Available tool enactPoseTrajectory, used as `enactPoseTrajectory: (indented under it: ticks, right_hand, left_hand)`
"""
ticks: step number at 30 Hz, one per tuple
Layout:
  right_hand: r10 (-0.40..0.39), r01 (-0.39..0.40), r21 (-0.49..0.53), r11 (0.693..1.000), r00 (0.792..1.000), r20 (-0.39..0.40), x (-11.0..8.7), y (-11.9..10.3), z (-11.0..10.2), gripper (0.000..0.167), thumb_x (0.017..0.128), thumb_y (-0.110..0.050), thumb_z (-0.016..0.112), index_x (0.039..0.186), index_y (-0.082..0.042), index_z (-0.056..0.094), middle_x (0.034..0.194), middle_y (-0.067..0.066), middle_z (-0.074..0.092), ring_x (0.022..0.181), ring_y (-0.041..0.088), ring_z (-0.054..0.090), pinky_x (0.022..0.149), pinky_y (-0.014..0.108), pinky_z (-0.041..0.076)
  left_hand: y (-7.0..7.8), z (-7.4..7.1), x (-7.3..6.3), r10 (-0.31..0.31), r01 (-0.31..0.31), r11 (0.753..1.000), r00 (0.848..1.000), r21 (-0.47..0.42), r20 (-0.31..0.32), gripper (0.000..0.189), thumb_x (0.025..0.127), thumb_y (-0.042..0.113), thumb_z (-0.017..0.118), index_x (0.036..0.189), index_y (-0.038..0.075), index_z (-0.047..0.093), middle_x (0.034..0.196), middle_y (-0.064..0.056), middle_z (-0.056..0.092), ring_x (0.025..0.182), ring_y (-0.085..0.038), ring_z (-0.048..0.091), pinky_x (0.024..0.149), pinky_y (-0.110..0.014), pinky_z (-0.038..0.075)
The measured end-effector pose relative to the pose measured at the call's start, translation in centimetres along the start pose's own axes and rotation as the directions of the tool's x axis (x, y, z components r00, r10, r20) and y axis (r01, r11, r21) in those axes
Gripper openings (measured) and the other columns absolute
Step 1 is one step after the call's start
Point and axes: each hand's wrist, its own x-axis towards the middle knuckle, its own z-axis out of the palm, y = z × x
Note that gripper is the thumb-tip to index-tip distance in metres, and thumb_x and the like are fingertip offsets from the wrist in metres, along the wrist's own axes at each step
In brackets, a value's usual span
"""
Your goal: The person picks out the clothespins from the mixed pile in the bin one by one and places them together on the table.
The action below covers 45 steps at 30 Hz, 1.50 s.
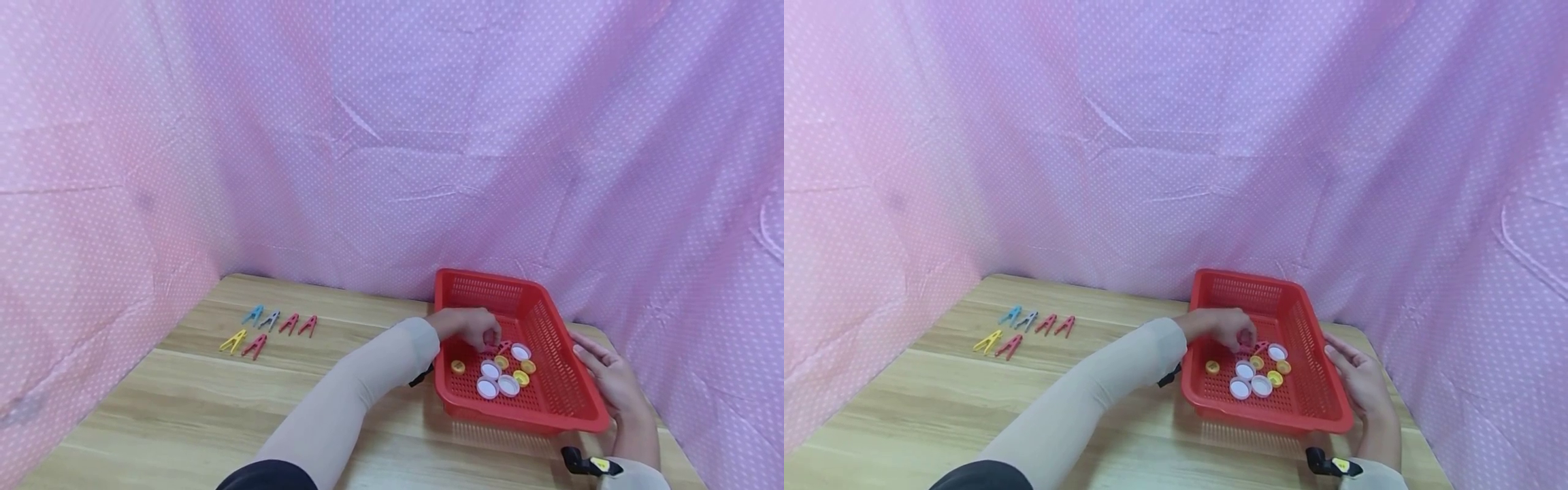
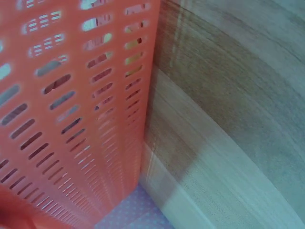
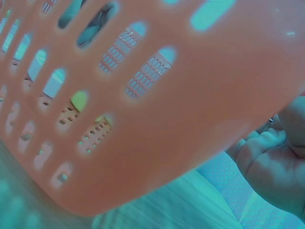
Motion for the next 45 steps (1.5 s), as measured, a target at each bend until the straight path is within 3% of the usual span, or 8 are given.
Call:
enactPoseTrajectory:
  ticks: [11, 19, 22, 26, 33, 45]
  right_hand:
    - [0.016, -0.016, 0.002, 1.000, 1.000, -0.003, -0.1, 0.1, -0.2, 0.046, 0.102, -0.033, 0.065, 0.147, -0.031, 0.057, 0.101, -0.013, 0.074, 0.087, 0.016, 0.075, 0.073, 0.038, 0.062]
    - [-0.013, 0.012, 0.045, 0.999, 1.000, 0.019, -0.1, 0.4, -0.3, 0.040, 0.104, -0.026, 0.062, 0.144, -0.031, 0.061, 0.103, -0.012, 0.075, 0.088, 0.015, 0.075, 0.073, 0.036, 0.062]
    - [-0.009, 0.008, 0.042, 0.999, 1.000, 0.017, 0.0, 0.3, -0.4, 0.041, 0.104, -0.027, 0.062, 0.144, -0.032, 0.060, 0.103, -0.012, 0.075, 0.087, 0.016, 0.075, 0.073, 0.036, 0.062]
    - [0.010, -0.010, 0.015, 1.000, 1.000, 0.005, 0.0, 0.1, -0.3, 0.043, 0.103, -0.031, 0.063, 0.146, -0.033, 0.058, 0.101, -0.013, 0.075, 0.086, 0.016, 0.075, 0.072, 0.037, 0.062]
    - [-0.002, 0.002, 0.027, 1.000, 1.000, 0.015, 0.2, 0.1, -0.2, 0.043, 0.103, -0.028, 0.062, 0.146, -0.031, 0.058, 0.103, -0.013, 0.075, 0.087, 0.015, 0.075, 0.073, 0.036, 0.062]
    - [0.002, -0.003, 0.030, 1.000, 1.000, 0.014, 0.1, 0.1, -0.1, 0.042, 0.103, -0.029, 0.063, 0.145, -0.031, 0.059, 0.102, -0.012, 0.075, 0.087, 0.016, 0.075, 0.073, 0.037, 0.062]
  left_hand:
    - [0.1, -1.9, -1.3, 0.087, -0.084, 0.996, 0.990, 0.032, -0.108, 0.022, 0.090, 0.016, 0.079, 0.112, 0.018, 0.074, 0.100, 0.008, 0.068, 0.091, -0.002, 0.061, 0.075, -0.015, 0.051]
    - [0.1, -3.4, -3.0, 0.083, -0.086, 0.996, 0.983, -0.012, -0.167, 0.023, 0.090, 0.015, 0.079, 0.113, 0.015, 0.074, 0.098, 0.008, 0.067, 0.089, -0.003, 0.062, 0.075, -0.015, 0.052]
    - [-0.2, -4.1, -3.7, 0.088, -0.089, 0.996, 0.979, 0.003, -0.186, 0.023, 0.091, 0.016, 0.078, 0.113, 0.016, 0.073, 0.098, 0.009, 0.066, 0.090, -0.003, 0.061, 0.075, -0.015, 0.051]
    - [-0.8, -5.3, -4.7, 0.144, -0.129, 0.988, 0.965, 0.079, -0.218, 0.020, 0.090, 0.016, 0.077, 0.110, 0.015, 0.072, 0.096, 0.008, 0.066, 0.089, -0.004, 0.061, 0.076, -0.015, 0.049]
    - [-1.5, -6.8, -6.6, 0.193, -0.162, 0.975, 0.955, 0.151, -0.226, 0.022, 0.090, 0.018, 0.075, 0.111, 0.012, 0.072, 0.099, 0.006, 0.067, 0.090, -0.006, 0.060, 0.078, -0.018, 0.049]
    - [-2.6, -7.9, -10.7, 0.181, -0.150, 0.977, 0.959, 0.154, -0.216, 0.027, 0.089, 0.014, 0.073, 0.115, 0.006, 0.071, 0.102, 0.001, 0.068, 0.093, -0.009, 0.062, 0.081, -0.019, 0.050]
